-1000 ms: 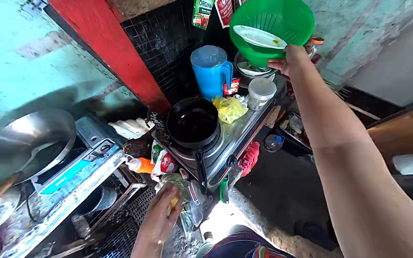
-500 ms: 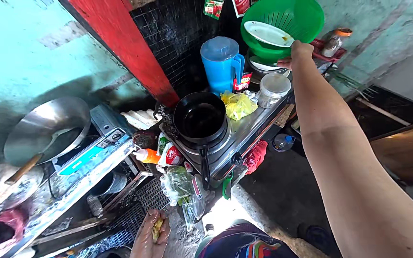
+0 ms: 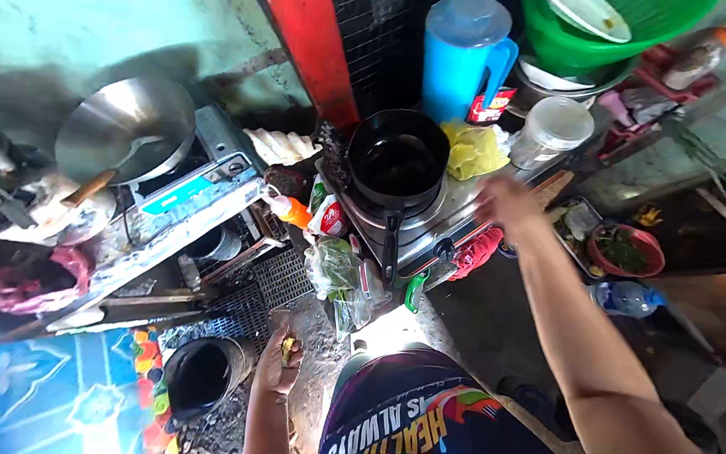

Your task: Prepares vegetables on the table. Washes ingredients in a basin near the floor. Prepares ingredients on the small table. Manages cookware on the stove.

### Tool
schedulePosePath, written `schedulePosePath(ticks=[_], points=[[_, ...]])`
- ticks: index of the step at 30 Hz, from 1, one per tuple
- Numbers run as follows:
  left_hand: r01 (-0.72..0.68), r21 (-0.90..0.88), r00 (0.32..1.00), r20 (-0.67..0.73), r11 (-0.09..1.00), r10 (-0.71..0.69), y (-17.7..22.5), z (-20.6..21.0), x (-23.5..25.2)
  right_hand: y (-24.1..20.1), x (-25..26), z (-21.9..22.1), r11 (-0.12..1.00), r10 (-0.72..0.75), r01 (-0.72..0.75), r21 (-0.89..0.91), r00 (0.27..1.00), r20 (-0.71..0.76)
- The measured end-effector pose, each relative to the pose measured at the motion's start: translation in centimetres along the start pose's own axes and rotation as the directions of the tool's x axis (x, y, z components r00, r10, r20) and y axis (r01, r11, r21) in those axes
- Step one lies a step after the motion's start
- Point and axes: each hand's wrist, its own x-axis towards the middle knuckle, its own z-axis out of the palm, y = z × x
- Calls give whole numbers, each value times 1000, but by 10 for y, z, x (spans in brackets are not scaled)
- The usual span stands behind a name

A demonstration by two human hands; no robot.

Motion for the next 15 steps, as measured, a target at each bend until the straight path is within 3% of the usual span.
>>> schedulePosePath(ticks=[1,3,7,9,11,15], points=[[42,11,996,-75,999,-41,-10,-15,9,20,-15,28,995,104,-100,-29,977,184],[89,15,975,-204,996,-84,-33,-49,28,38,-35,79,979,199,-204,-26,906,374],[170,-37,903,-395,985,-171,-81,-116,52,48,-51,131,925,139,-285,251,868,476],[209,-49,877,-432,977,-209,-96,-150,57,48,-52,147,871,131,-324,368,877,462],[199,-63,863,-461,978,-206,-103,-180,66,48,-55,161,869,122,-269,415,930,347],[232,-34,836,-503,972,-217,-113,-231,89,40,-63,164,931,94,-141,335,983,155]])
